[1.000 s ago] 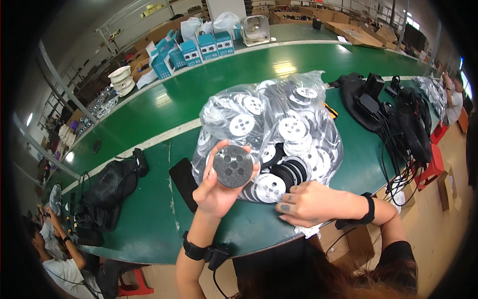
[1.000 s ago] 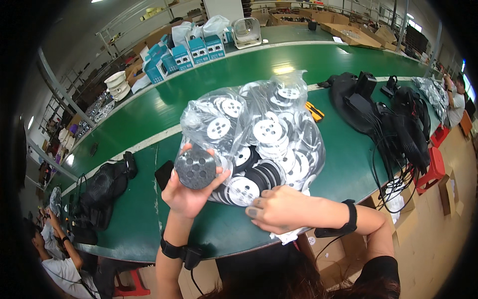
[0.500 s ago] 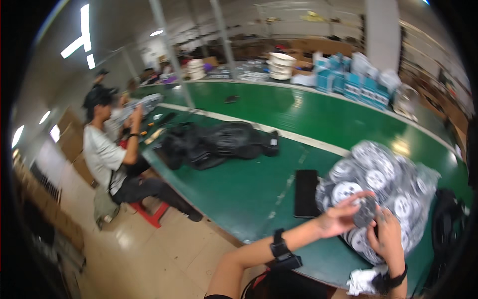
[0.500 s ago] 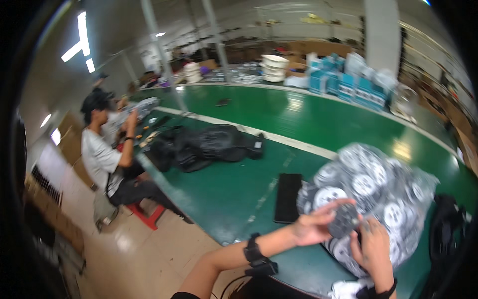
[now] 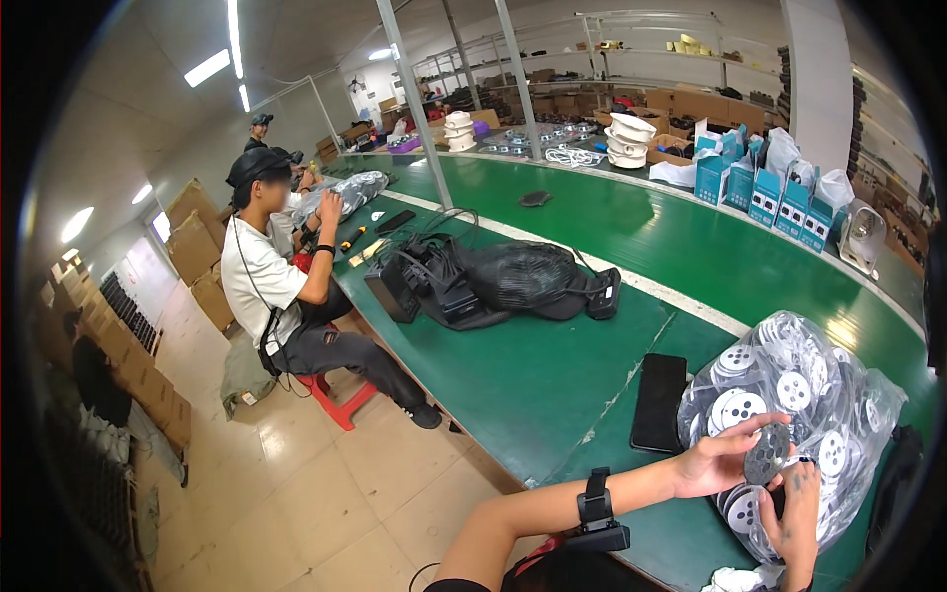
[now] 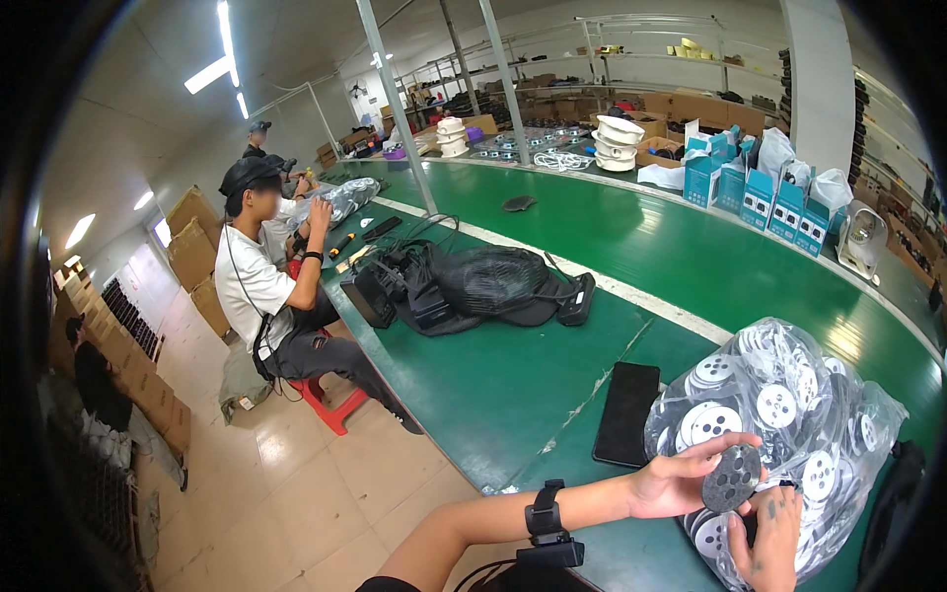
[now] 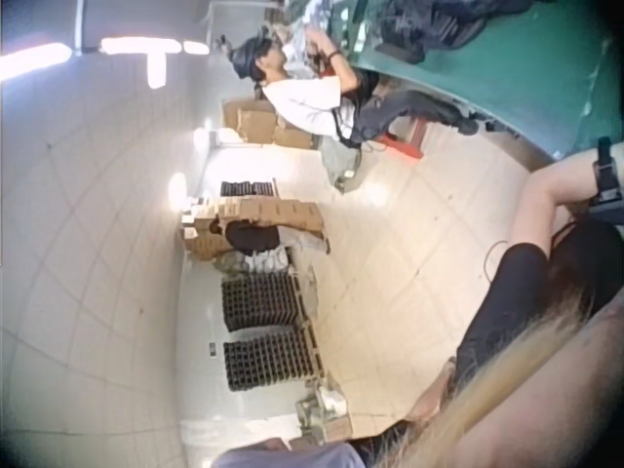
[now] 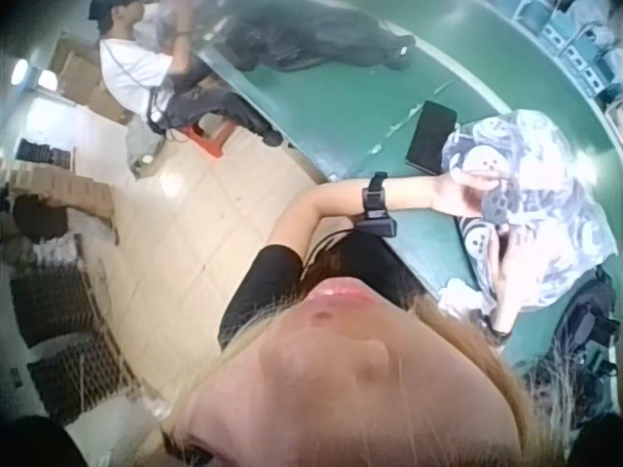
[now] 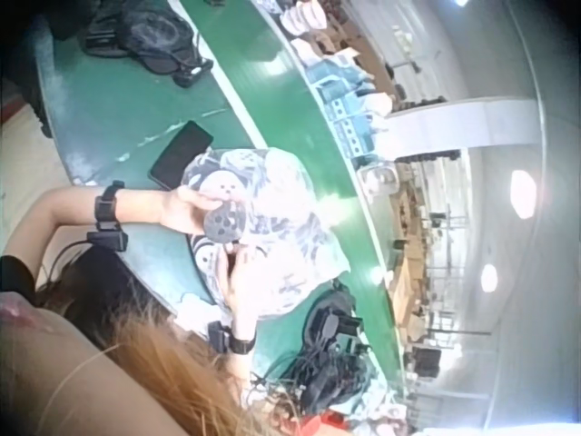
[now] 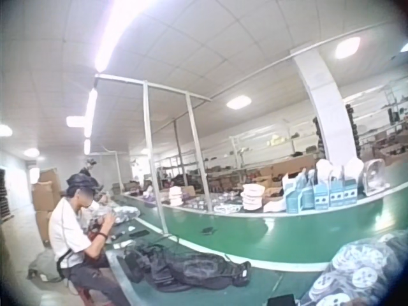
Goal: Manually assembling plastic and electronic components at a workshop workbench.
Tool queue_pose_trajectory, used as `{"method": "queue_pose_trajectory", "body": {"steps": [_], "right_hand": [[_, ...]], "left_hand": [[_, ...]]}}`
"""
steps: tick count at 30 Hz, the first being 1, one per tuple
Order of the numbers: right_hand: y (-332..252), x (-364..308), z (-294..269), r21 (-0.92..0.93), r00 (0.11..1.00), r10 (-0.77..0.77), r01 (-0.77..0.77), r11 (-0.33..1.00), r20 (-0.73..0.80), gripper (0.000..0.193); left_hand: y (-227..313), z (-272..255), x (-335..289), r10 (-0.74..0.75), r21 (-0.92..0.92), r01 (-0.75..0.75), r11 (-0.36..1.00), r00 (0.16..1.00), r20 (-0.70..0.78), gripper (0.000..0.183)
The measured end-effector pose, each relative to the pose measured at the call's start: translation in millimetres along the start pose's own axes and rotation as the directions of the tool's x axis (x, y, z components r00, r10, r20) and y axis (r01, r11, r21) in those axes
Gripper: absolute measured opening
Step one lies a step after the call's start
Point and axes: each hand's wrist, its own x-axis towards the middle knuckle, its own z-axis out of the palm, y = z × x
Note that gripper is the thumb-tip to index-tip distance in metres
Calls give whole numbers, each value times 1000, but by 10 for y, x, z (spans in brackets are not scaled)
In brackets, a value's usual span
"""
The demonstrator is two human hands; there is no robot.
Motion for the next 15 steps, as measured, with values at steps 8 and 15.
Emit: {"method": "queue_pose_trajectory", "body": {"steps": [8, 15], "right_hand": [[46, -52, 16, 71, 999, 38, -40, 997, 18, 26], [50, -48, 32, 56, 996, -70, 73, 996, -46, 26]], "left_hand": [[-12, -8, 2, -5, -4, 5, 1000, 1000, 16, 67], [-8, -4, -7, -31, -19, 32, 999, 999, 26, 66]]}}
